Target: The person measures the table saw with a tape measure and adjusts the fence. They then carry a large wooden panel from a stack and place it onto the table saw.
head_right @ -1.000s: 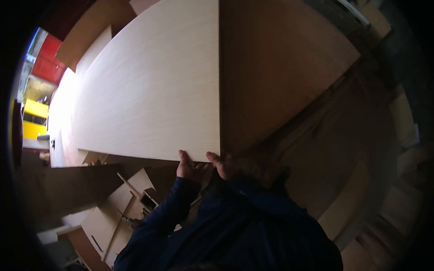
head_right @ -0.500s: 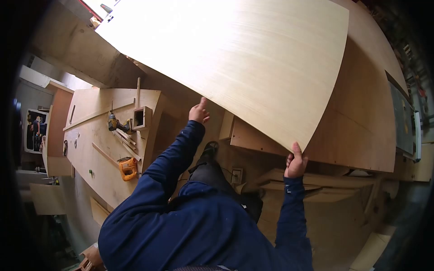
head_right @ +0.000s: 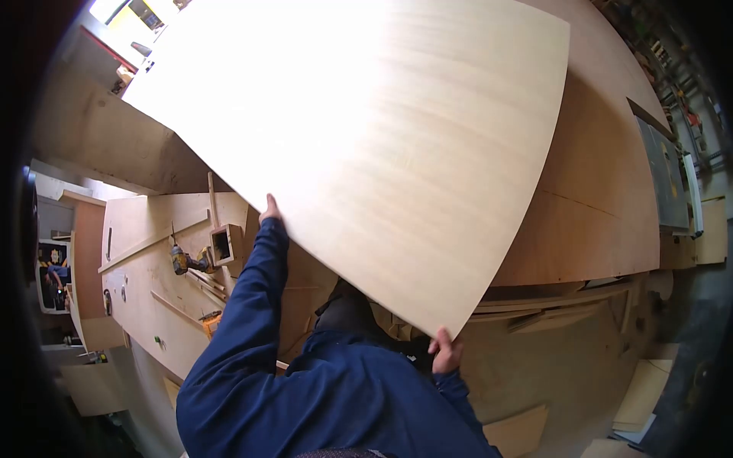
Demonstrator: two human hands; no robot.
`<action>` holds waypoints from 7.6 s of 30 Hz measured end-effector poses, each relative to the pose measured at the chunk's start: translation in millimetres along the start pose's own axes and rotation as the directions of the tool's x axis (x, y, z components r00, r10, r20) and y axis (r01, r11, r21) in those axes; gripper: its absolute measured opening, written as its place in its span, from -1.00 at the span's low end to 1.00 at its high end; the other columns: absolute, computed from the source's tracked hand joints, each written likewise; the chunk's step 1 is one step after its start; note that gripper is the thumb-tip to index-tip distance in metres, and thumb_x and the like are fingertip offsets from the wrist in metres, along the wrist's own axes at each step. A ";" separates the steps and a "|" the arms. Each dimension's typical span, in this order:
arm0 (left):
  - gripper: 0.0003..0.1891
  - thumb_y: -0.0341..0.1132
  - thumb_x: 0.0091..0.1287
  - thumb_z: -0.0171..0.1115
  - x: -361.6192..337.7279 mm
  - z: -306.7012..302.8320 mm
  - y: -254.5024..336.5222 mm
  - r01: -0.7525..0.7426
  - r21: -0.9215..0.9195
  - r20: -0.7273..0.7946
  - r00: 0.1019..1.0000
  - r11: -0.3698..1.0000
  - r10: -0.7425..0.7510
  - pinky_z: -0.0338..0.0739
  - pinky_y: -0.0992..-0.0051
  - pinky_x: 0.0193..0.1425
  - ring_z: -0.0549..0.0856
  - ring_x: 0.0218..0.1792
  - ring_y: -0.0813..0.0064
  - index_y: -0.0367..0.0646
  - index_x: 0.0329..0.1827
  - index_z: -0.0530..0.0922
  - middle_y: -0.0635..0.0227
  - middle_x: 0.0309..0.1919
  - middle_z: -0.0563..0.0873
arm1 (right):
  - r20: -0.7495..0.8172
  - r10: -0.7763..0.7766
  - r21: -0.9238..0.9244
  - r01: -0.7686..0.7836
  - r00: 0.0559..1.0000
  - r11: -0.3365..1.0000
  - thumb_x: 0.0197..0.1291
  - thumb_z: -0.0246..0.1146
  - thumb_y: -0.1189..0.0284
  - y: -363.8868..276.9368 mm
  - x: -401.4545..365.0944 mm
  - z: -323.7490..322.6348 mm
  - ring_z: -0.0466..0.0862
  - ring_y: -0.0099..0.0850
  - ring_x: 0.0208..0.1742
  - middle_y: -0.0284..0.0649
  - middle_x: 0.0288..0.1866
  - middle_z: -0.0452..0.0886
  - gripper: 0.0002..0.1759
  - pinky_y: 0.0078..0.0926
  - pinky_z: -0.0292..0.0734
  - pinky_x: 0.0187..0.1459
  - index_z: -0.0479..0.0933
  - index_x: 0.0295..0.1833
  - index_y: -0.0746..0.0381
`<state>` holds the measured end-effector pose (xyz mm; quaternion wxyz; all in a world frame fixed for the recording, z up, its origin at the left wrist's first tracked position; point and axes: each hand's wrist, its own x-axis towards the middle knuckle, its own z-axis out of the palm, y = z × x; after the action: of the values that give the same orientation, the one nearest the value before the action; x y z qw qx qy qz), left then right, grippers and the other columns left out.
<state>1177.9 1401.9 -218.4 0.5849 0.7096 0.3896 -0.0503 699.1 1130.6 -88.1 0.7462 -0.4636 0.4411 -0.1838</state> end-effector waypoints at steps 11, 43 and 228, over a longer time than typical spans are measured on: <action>-0.10 0.27 -0.05 0.31 69.2 -33.2 -47.5 -0.069 -0.416 0.203 0.965 0.907 0.167 0.43 0.42 0.10 0.56 0.00 0.28 -0.57 -0.04 0.46 -0.04 0.01 0.54 | -0.069 0.052 -0.192 -0.064 0.996 0.979 0.16 0.20 0.32 6.9 2.5 -27.2 0.55 -0.43 -0.31 -0.17 -0.28 0.56 -0.69 -0.45 0.47 -0.21 0.45 -0.17 0.38; -0.08 0.40 0.08 0.01 -359.9 -74.6 -106.5 -0.186 0.536 0.277 0.960 0.824 0.037 0.52 0.42 -0.04 0.66 -0.15 0.24 -0.56 -0.12 0.52 -0.02 -0.20 0.66 | -0.215 -0.484 -0.836 0.096 0.848 0.540 0.25 0.08 0.09 -193.6 -104.7 -327.7 0.55 -0.30 -0.18 -0.09 -0.22 0.57 -0.49 -0.39 0.39 -0.08 0.42 -0.10 0.41; -0.37 0.03 0.12 0.16 -1167.5 487.9 -361.0 -0.476 0.858 0.191 0.645 0.194 0.740 -0.04 0.03 0.26 0.21 0.23 0.04 0.01 0.25 0.29 -0.03 0.16 0.27 | 0.597 -0.148 0.163 0.062 0.788 0.985 0.28 -0.02 0.24 -312.5 676.7 -796.2 0.59 -0.25 -0.13 -0.22 -0.10 0.59 -0.68 -0.30 0.50 -0.09 0.47 -0.01 0.18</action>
<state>337.5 405.3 -40.1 0.0627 0.9910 0.0664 0.0979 449.1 89.5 -295.6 0.8662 -0.4704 0.1385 -0.0960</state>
